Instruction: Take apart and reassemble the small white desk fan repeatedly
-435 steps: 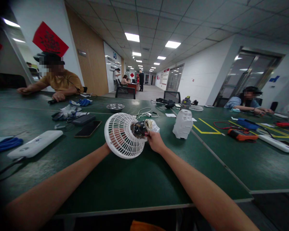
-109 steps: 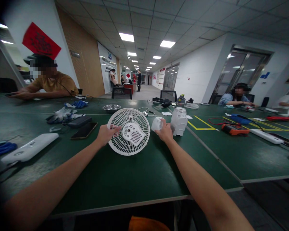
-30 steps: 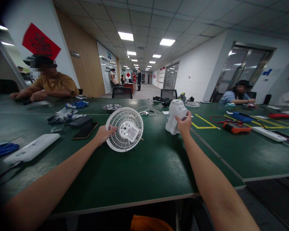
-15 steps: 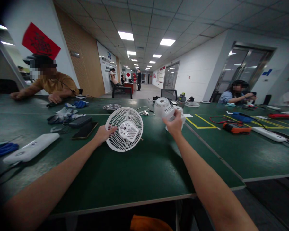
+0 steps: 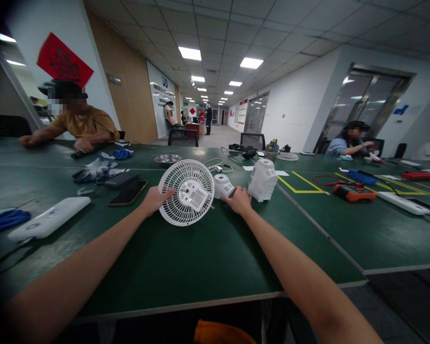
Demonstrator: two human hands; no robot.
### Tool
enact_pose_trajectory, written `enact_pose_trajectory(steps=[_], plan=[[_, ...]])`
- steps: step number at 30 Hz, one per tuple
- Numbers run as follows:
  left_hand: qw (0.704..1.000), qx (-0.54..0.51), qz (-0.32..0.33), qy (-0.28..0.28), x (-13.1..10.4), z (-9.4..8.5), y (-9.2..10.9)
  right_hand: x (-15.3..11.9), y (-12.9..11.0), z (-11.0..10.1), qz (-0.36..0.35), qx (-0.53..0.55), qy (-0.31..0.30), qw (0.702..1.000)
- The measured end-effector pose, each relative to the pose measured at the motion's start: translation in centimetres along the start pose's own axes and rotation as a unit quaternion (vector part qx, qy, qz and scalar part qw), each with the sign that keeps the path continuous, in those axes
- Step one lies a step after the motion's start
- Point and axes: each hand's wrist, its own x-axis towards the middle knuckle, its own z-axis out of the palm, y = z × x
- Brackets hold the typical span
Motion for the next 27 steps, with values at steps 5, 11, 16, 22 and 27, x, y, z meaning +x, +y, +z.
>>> enact_pose_trajectory(steps=[5, 11, 16, 22, 27], plan=[[1.000, 0.003, -0.003, 0.002, -0.2, 0.0, 0.4, -0.7, -2.2, -1.7, -0.102, 0.094, 0.085, 0.987], [1.000, 0.004, 0.021, -0.005, -0.1, 0.0, 0.0, -3.5, -6.4, -1.6, 0.061, 0.460, -0.263, 0.846], [0.999, 0.017, 0.029, 0.003, -0.1, -0.1, 0.2, -5.7, -8.6, -0.9, 0.135, 0.588, -0.413, 0.682], [0.989, 0.094, 0.110, 0.038, -0.1, -0.5, 0.5, -6.2, -9.8, -0.7, 0.120, 0.627, -0.335, 0.693], [0.999, -0.027, 0.038, -0.014, 0.8, -0.7, -0.3, -5.3, -9.2, -1.2, 0.016, 0.577, -0.171, 0.799]])
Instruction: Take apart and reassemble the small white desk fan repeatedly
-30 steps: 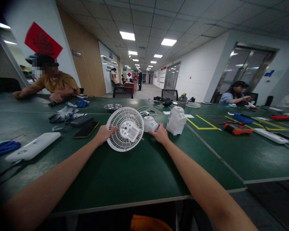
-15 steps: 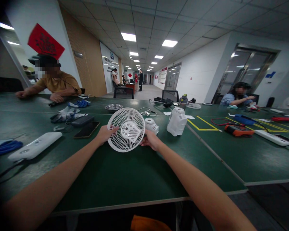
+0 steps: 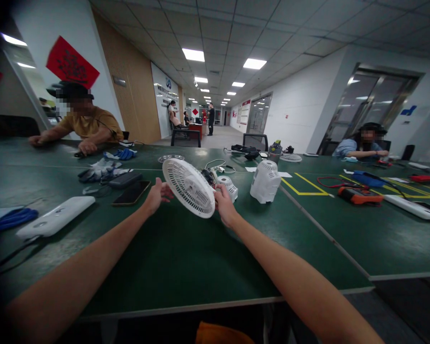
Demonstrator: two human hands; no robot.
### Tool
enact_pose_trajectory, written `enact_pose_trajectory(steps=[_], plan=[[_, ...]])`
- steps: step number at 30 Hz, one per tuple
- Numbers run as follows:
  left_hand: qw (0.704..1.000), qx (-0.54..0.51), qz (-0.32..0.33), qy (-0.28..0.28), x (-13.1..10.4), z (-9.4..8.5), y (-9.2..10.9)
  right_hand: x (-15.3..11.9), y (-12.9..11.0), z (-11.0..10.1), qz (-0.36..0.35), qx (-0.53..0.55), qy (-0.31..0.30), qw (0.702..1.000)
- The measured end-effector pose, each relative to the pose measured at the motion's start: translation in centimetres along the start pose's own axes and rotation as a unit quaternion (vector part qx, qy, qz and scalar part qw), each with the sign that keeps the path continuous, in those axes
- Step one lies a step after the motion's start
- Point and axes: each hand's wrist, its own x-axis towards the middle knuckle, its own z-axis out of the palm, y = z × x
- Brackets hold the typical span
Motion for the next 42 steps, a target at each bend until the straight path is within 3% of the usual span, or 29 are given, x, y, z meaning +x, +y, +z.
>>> enact_pose_trajectory(steps=[3, 7, 9, 13, 19, 22, 26, 29, 38, 40, 42], plan=[[0.992, -0.059, -0.095, -0.051, 0.1, -0.4, -0.1, -0.1, -0.7, -1.4, -0.097, -0.136, 0.014, 0.986], [0.971, -0.106, -0.174, -0.123, -0.5, -0.6, 0.7, -0.7, -1.5, -2.4, -0.169, -0.298, -0.029, 0.939], [0.966, -0.113, -0.183, -0.143, -0.8, -0.5, 0.9, -0.9, -1.7, -2.5, -0.194, -0.361, -0.059, 0.910], [0.970, -0.099, -0.189, -0.116, -0.5, 0.0, 0.5, -1.0, -1.8, -2.5, -0.214, -0.438, -0.098, 0.868], [0.976, -0.036, -0.181, -0.117, 0.2, 0.2, -0.5, -0.5, -1.7, -3.2, -0.217, -0.425, -0.120, 0.871], [0.981, 0.003, -0.161, -0.112, 0.3, 0.1, -0.7, 0.4, -1.4, -4.3, -0.245, -0.426, -0.058, 0.869], [0.983, 0.033, -0.149, -0.105, 0.4, 0.0, -0.8, 2.0, -0.5, -6.4, -0.266, -0.480, 0.064, 0.834], [0.983, 0.043, -0.141, -0.107, 0.4, -0.1, -0.8, 2.9, 0.5, -7.8, -0.229, -0.521, 0.082, 0.818], [0.981, 0.055, -0.142, -0.116, 0.5, -0.3, -1.0, 3.6, 1.9, -8.9, -0.130, -0.492, 0.087, 0.856], [0.981, 0.056, -0.141, -0.118, 0.6, -0.3, -1.1, 3.8, 1.9, -9.0, -0.098, -0.431, 0.123, 0.889], [0.982, 0.065, -0.135, -0.115, 0.7, -0.3, -1.4, 4.1, 1.9, -9.0, -0.033, -0.283, 0.170, 0.943]])
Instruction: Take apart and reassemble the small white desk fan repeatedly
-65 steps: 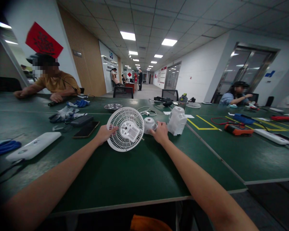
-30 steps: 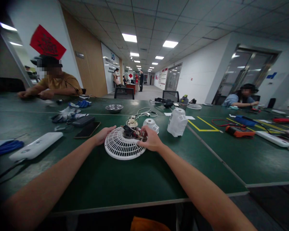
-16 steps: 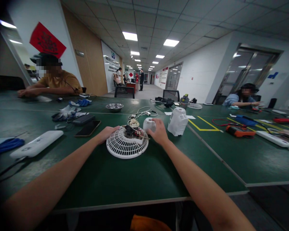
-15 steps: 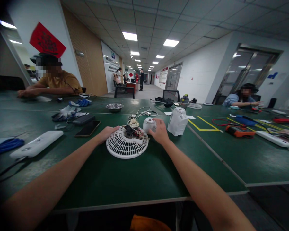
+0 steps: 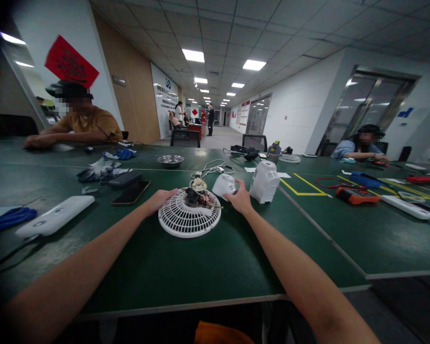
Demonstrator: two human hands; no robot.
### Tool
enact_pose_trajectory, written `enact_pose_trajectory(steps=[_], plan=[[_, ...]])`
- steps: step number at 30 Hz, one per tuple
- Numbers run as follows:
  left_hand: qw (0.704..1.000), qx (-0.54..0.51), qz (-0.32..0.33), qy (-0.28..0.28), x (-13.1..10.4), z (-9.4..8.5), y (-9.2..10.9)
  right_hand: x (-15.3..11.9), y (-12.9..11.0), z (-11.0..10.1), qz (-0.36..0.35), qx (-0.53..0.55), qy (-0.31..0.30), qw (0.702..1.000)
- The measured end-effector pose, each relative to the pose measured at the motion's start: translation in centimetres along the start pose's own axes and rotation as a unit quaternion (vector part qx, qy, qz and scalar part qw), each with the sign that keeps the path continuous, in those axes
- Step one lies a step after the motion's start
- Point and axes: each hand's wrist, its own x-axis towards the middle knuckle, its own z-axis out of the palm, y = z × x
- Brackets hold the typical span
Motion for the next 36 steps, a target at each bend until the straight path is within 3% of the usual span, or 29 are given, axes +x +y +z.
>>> enact_pose_trajectory(steps=[2, 4, 14, 36], plan=[[1.000, 0.007, 0.004, 0.006, 0.19, 0.01, -0.20, 0.17, -0.04, 0.16, 0.105, 0.152, 0.002, 0.983], [1.000, 0.009, 0.005, 0.005, 0.28, 0.00, -0.34, 0.20, -0.15, 0.34, 0.164, 0.237, -0.018, 0.957], [1.000, 0.011, 0.008, -0.013, -0.47, -0.05, 0.16, -0.34, -1.01, 0.14, 0.261, 0.367, -0.110, 0.886], [1.000, 0.023, 0.017, -0.002, 0.28, -0.10, -0.44, -0.06, -0.24, -0.39, 0.231, 0.440, -0.191, 0.847]])
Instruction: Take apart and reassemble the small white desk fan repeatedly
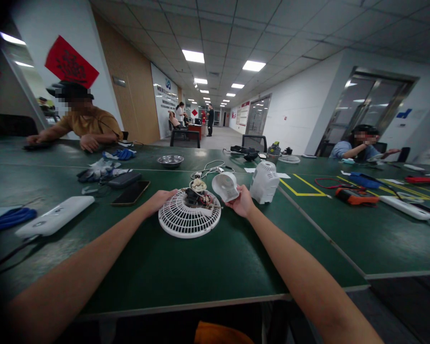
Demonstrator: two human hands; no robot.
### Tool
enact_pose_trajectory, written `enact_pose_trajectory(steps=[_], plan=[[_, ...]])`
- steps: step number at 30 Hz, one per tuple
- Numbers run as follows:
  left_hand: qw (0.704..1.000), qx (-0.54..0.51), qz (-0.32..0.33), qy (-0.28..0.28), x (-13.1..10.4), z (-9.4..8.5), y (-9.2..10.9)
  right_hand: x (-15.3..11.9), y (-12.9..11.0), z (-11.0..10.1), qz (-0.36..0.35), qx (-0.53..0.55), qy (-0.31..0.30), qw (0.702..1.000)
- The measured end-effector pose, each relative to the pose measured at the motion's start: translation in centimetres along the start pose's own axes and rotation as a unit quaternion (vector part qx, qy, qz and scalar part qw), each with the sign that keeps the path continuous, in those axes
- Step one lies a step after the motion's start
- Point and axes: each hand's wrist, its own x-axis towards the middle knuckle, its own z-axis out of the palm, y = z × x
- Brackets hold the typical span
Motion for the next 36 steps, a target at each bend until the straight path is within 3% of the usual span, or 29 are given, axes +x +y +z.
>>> enact_pose_trajectory(steps=[30, 36], plan=[[1.000, 0.007, 0.006, -0.007, -0.2, 0.0, 0.2, -1.1, 0.2, 1.6, -0.014, -0.010, 0.009, 1.000], [1.000, 0.012, 0.002, -0.008, -0.3, 0.0, 0.3, -0.7, 0.4, 2.1, -0.045, -0.034, 0.107, 0.993]])
